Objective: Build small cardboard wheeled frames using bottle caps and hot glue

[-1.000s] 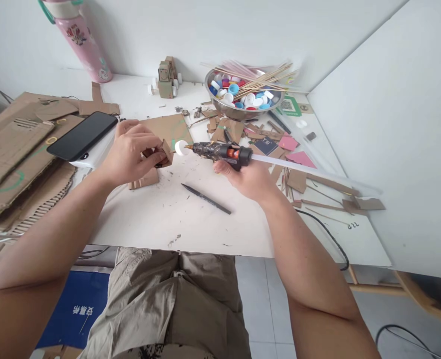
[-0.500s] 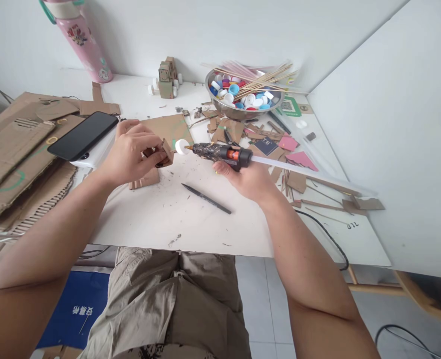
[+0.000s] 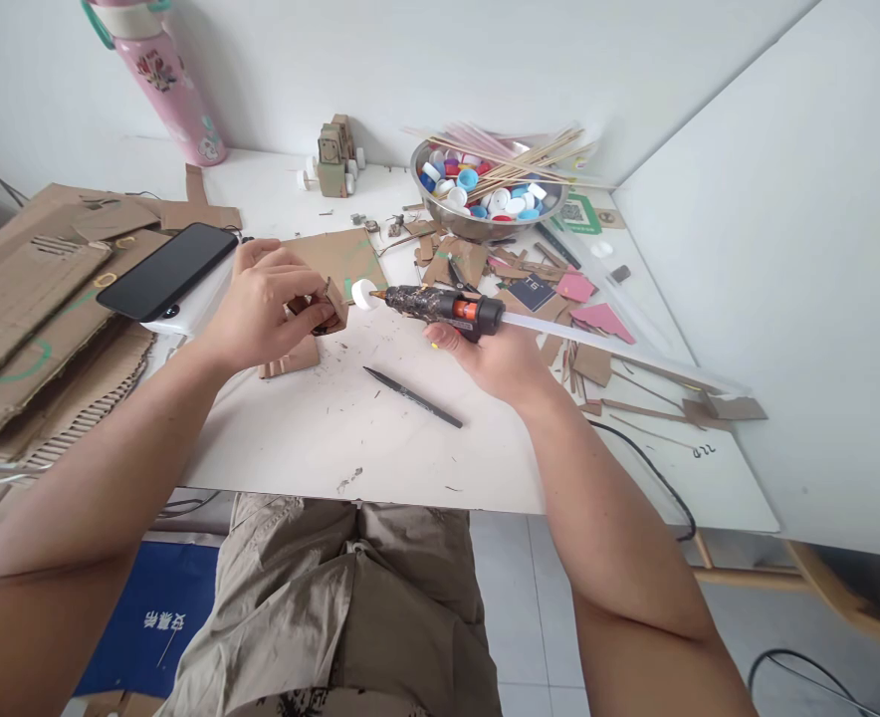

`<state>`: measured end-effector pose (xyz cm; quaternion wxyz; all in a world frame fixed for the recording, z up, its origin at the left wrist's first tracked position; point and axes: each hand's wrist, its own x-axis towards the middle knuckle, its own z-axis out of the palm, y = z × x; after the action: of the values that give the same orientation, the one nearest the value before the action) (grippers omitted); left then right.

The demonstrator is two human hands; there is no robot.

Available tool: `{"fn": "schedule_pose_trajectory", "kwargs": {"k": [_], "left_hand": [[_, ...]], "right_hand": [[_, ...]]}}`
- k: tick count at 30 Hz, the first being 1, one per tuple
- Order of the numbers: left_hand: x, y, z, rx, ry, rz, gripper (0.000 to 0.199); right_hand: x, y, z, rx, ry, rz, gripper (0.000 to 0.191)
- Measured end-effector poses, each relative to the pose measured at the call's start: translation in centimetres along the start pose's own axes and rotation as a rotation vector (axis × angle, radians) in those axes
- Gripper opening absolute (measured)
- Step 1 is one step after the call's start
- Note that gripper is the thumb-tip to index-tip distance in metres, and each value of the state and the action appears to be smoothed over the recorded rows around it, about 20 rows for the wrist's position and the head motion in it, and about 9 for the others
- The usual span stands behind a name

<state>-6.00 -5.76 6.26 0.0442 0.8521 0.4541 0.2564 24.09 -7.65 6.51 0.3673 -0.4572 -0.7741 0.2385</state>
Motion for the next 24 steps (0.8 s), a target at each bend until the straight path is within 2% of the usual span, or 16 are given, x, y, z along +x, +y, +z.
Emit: {"fn": "schedule_pose_trajectory", "kwargs": {"k": [9,24], "left_hand": [[-0.01,-0.27,-0.03,0.018,-0.008,0.020,0.019],[0.05,-0.33,0.02,0.018,0.003,0.019,0.020]], "right_hand": [[0.06,-0.05,-0.13,0.023,-0.026,0.001,0.081],[-0.14,0.13,-0.09,-0.038,0.008,0.000,0.081]]}}
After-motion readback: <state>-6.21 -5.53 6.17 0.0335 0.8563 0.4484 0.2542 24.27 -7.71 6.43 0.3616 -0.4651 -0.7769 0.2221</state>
